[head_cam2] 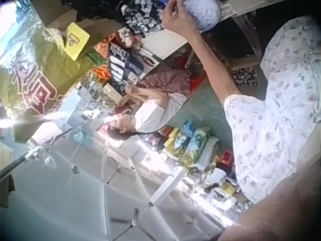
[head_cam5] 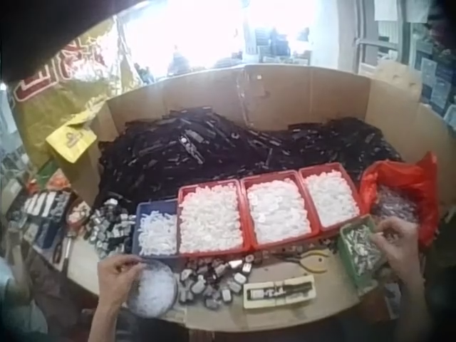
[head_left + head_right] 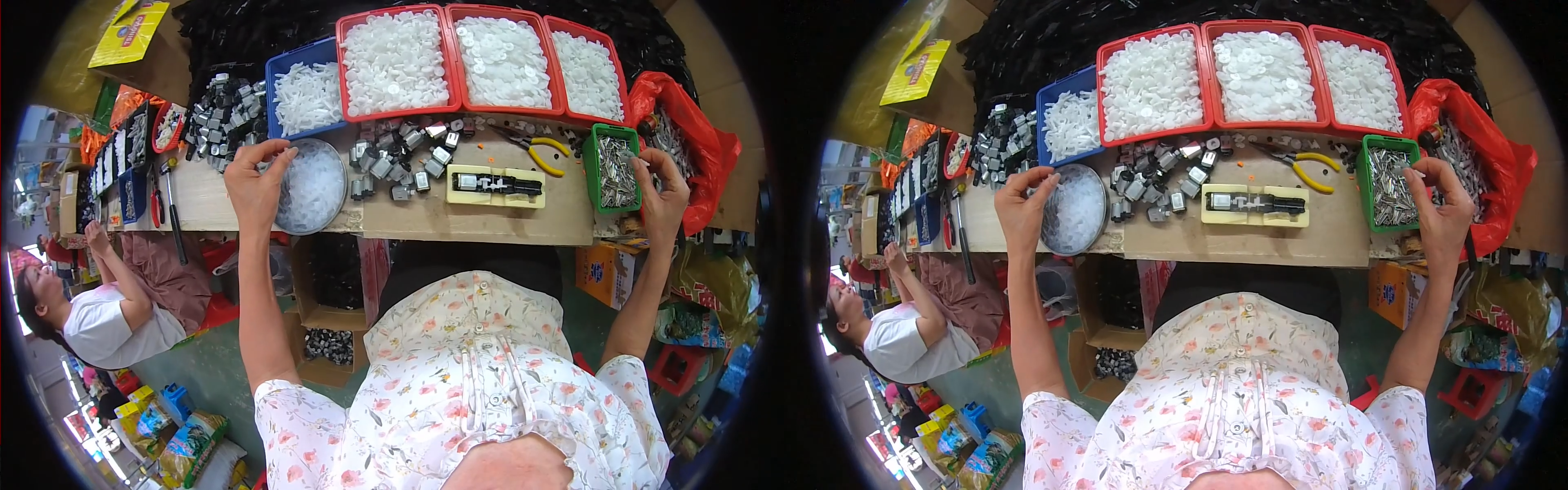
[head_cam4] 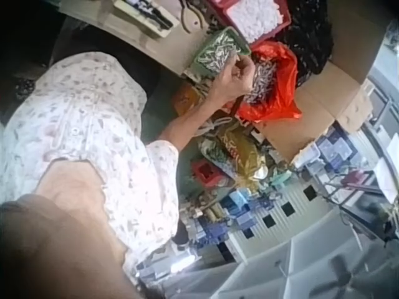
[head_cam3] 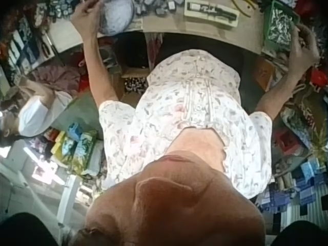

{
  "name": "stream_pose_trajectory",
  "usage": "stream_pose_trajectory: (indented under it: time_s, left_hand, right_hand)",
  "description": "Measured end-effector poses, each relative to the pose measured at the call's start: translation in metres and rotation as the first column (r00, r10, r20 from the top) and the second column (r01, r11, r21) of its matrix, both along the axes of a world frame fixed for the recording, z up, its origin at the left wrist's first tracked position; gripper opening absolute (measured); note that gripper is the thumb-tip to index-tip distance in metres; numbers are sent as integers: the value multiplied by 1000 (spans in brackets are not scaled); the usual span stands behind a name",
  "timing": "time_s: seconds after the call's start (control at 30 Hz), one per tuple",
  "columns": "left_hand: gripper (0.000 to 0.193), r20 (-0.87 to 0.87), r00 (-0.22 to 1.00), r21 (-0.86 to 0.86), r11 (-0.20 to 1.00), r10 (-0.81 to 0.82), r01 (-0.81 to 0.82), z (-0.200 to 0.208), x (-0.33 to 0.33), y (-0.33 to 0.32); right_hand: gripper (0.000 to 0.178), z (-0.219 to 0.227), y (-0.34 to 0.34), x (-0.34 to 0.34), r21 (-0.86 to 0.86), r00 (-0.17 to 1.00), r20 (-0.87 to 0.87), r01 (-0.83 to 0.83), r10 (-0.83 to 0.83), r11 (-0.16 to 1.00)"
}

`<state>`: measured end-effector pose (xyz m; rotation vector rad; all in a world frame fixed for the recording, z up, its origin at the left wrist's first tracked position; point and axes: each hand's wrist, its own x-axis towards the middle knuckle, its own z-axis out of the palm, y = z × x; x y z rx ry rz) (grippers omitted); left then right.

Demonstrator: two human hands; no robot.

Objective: Assembling small plastic and metal components at a factory workbench.

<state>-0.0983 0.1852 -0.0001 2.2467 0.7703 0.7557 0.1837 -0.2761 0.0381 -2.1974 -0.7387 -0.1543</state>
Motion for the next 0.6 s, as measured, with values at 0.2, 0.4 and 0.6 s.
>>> stream_pose_trajectory:
  time_s: [0.2, 0.4, 0.6]
  left_hand:
    - [16, 278, 953, -505, 862, 120, 40, 28, 16, -47]
    - [18, 425, 902, -774, 549, 80, 316, 19, 38, -104]
    - [18, 483, 873, -845, 296, 68, 445, 15, 69, -150]
  right_hand:
    - [11, -1, 53, -40, 228, 955, -155, -215, 253, 950]
    - [18, -12, 109, -82, 487, 772, -382, -299, 508, 821]
    - [16, -27, 114, -85, 650, 705, -403, -229, 584, 725]
